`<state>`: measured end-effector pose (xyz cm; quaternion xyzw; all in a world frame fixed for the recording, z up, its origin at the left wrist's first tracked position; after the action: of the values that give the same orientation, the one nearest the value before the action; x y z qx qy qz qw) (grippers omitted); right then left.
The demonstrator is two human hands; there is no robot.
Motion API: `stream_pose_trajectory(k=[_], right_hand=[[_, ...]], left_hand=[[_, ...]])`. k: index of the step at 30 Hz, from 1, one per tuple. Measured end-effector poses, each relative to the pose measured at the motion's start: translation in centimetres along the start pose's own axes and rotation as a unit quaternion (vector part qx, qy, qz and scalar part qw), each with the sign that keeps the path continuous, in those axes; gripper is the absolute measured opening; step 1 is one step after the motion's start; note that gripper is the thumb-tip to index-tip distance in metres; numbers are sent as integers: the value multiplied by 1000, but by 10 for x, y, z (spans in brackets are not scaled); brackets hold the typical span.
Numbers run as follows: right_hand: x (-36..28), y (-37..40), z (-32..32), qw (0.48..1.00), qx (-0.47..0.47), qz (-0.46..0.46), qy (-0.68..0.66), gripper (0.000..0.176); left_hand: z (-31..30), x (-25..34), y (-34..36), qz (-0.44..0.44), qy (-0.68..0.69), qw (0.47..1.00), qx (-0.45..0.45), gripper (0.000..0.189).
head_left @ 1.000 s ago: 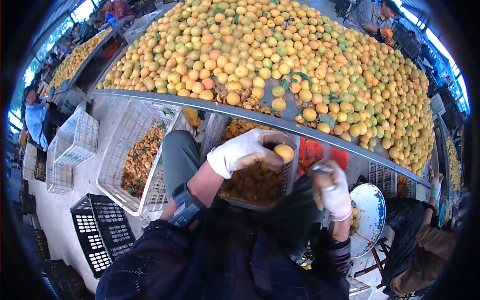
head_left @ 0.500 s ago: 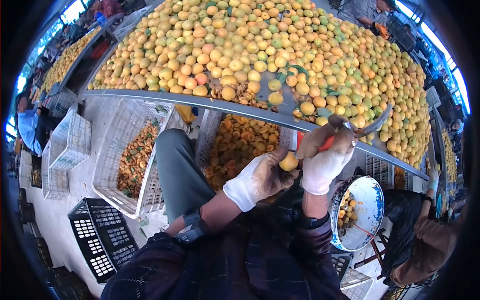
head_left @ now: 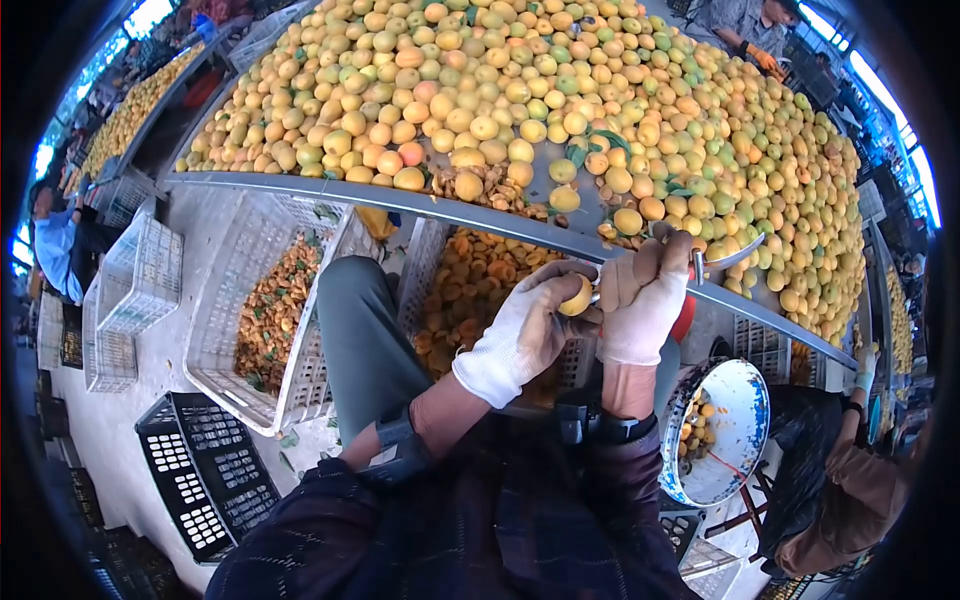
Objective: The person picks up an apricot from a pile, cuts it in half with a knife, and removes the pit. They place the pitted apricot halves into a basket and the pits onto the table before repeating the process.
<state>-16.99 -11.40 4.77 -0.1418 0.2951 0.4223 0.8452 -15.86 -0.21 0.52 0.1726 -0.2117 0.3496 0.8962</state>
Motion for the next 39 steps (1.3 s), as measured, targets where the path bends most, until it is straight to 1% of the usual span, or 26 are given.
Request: stream_pose_trajectory(k=[1,3,7,9,13,14,15,16,17,18,19,21,22,24,25,27,28,29,31,33,34,35,36,37,38,39], right_hand=[[2,-5,0,1000,0,1,1,27],[6,-17,-9,997,59,-23,-41,27],[20,-32,-28,995,66,0,-69,27],[18,-27,-15,997,50,-20,-50,28],[19,-27,-1,1000,28,-13,-2,28],[19,-25,4,999,8,-18,51,30],[25,-24,5,999,9,-14,52,30],[30,-22,5,994,6,-33,102,29],[34,-21,6,987,3,-53,153,29],[36,-19,10,994,25,-18,101,28],[37,-20,8,994,25,-17,102,28],[39,-24,2,999,22,8,41,28],[40,-23,2,999,22,10,40,28],[41,-18,8,997,-35,49,44,28],[40,-17,7,997,-35,50,45,28],[33,-18,-1,996,21,23,79,29],[24,-19,-5,993,9,22,117,30],[14,-18,-3,992,-34,39,116,28],[0,-16,-7,972,-34,87,217,23],[0,-8,-8,884,-122,138,429,17],[14,-1,-12,859,-154,126,471,15],[30,5,-18,854,-151,171,467,12],[30,7,-25,853,-111,221,460,14],[28,10,-28,847,-73,270,451,15],[27,12,-25,848,-74,270,451,15],[26,17,-22,861,-61,273,425,16]], left_hand=[[0,1,-3,1,1,1000,1,25],[0,5,-8,38,-32,999,-12,25],[-8,-1,-11,26,28,998,43,25],[-13,1,-13,15,26,999,28,24],[-31,2,-25,-32,51,996,72,24],[-36,0,-29,-59,52,990,118,23],[-40,-3,-29,-87,54,981,167,22],[-40,-6,-32,-88,56,980,171,22],[-34,-2,-33,-26,-23,971,237,19],[-31,4,-32,37,-103,948,297,16],[-31,6,-31,37,-102,948,298,16],[-31,9,-28,40,-44,965,256,14],[-35,9,-26,40,-44,964,259,14],[-48,2,-24,-65,44,952,296,22],[-51,0,-23,-65,44,952,296,22],[-53,-2,-22,-69,110,961,246,30],[-56,-4,-21,-80,137,973,170,39],[-56,-1,-19,-78,137,973,170,39],[-51,5,-14,-54,146,978,139,44],[-50,7,-11,-78,178,974,116,49],[-50,8,-8,-24,-38,996,78,50],[-49,8,-6,33,-251,967,34,50],[-57,6,-5,37,-315,948,-7,50],[-60,3,-6,39,-314,948,-7,50],[-58,3,-6,-6,-115,993,-1,51],[-57,2,-4,-53,89,995,7,51]])
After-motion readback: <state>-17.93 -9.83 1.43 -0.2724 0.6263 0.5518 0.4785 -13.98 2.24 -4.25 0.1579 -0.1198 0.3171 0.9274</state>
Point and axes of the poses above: each hand's wrist, its own y-axis away from the middle knuckle, its own z-axis out of the palm, x = y × z, the point moved 3 cm from there along -y, towards the middle knuckle, and after that the axes turned 2 degrees about -y, right-handed, at the moved point
